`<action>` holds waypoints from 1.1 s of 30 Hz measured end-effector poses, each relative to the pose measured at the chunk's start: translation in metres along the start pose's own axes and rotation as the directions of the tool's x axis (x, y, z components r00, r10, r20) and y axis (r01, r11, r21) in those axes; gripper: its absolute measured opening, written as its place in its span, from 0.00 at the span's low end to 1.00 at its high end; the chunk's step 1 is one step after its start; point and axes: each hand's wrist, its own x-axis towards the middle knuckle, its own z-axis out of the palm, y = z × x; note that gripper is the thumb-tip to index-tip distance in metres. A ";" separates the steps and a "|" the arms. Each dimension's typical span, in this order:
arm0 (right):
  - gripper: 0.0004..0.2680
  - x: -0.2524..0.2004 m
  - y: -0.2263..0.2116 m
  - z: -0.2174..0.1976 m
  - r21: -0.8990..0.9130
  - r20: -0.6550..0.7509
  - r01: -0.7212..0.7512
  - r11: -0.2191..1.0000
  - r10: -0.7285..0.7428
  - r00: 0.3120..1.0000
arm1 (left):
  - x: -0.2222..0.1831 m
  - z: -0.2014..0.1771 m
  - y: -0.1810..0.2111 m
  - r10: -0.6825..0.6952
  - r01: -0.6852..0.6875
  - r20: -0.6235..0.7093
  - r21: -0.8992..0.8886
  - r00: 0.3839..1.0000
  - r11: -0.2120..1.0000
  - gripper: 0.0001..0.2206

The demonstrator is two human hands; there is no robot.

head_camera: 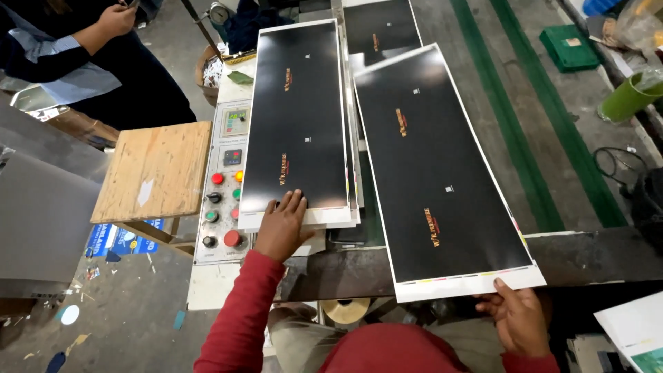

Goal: The person places printed paper sheets from a stack onto the conveyor belt of a printing or processing machine.

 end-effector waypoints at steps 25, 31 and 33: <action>0.09 -0.009 0.029 -0.021 -0.075 -0.029 -0.155 0.985 0.153 0.988 | 0.010 -0.041 -0.038 0.058 -0.076 -0.120 -0.153 0.991 0.985 0.09; 0.09 -0.013 0.027 -0.006 -0.086 -0.061 -0.156 0.984 0.151 0.987 | -0.001 -0.089 0.002 0.018 -0.063 -0.526 -0.068 0.850 0.996 0.04; 0.09 -0.015 0.026 -0.001 -0.102 -0.080 -0.169 0.980 0.161 0.984 | -0.007 -0.074 0.011 0.045 -0.105 -0.530 -0.083 0.847 0.991 0.04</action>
